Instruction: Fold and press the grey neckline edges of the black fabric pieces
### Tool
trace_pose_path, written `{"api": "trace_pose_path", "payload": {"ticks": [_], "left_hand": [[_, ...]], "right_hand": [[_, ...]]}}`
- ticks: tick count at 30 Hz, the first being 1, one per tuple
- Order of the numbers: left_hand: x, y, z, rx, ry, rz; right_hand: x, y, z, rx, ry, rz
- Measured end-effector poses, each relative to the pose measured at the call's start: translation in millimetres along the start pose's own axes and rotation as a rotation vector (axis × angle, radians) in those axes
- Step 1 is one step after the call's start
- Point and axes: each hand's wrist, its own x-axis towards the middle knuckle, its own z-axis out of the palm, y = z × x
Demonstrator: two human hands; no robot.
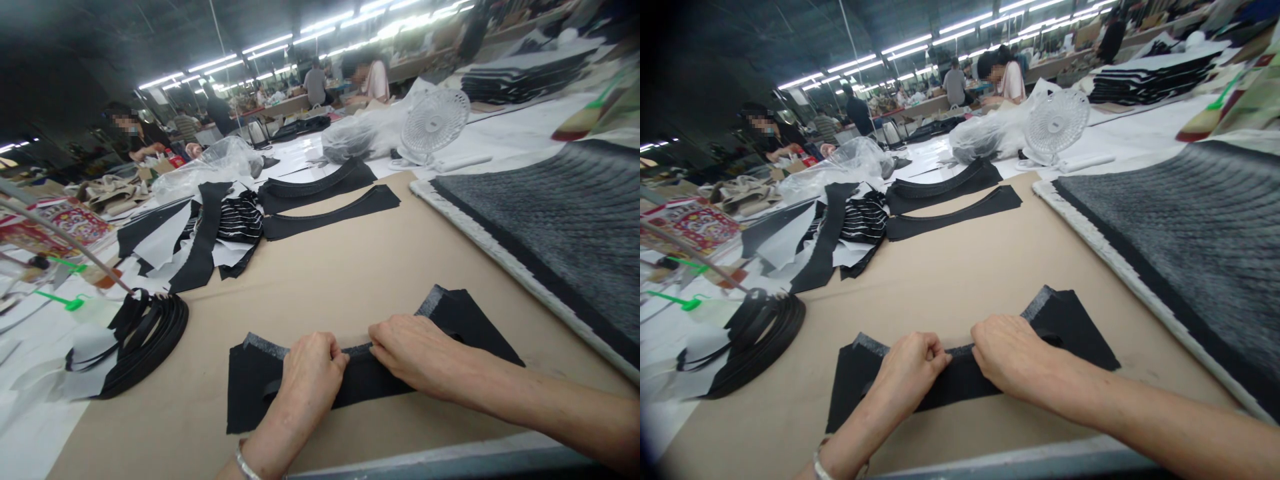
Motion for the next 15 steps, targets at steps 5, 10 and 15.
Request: {"api": "trace_pose_path", "payload": {"ticks": [5, 10, 15], "left_hand": [[-0.2, 0.4, 0.0, 0.026, 0.008, 0.009], [-1.7, 2.6, 0.3, 0.073, 0.025, 0.011], [-3.1, 7.6, 0.3, 0.127, 0.037, 0.010]], "right_hand": [[-1.1, -1.5, -0.9, -0.007, -0.015, 0.011], [-2.6, -4.3, -4.2, -0.033, -0.034, 0.005], [-2.3, -3.8, 3.5, -0.041, 0.006, -0.009]]}}
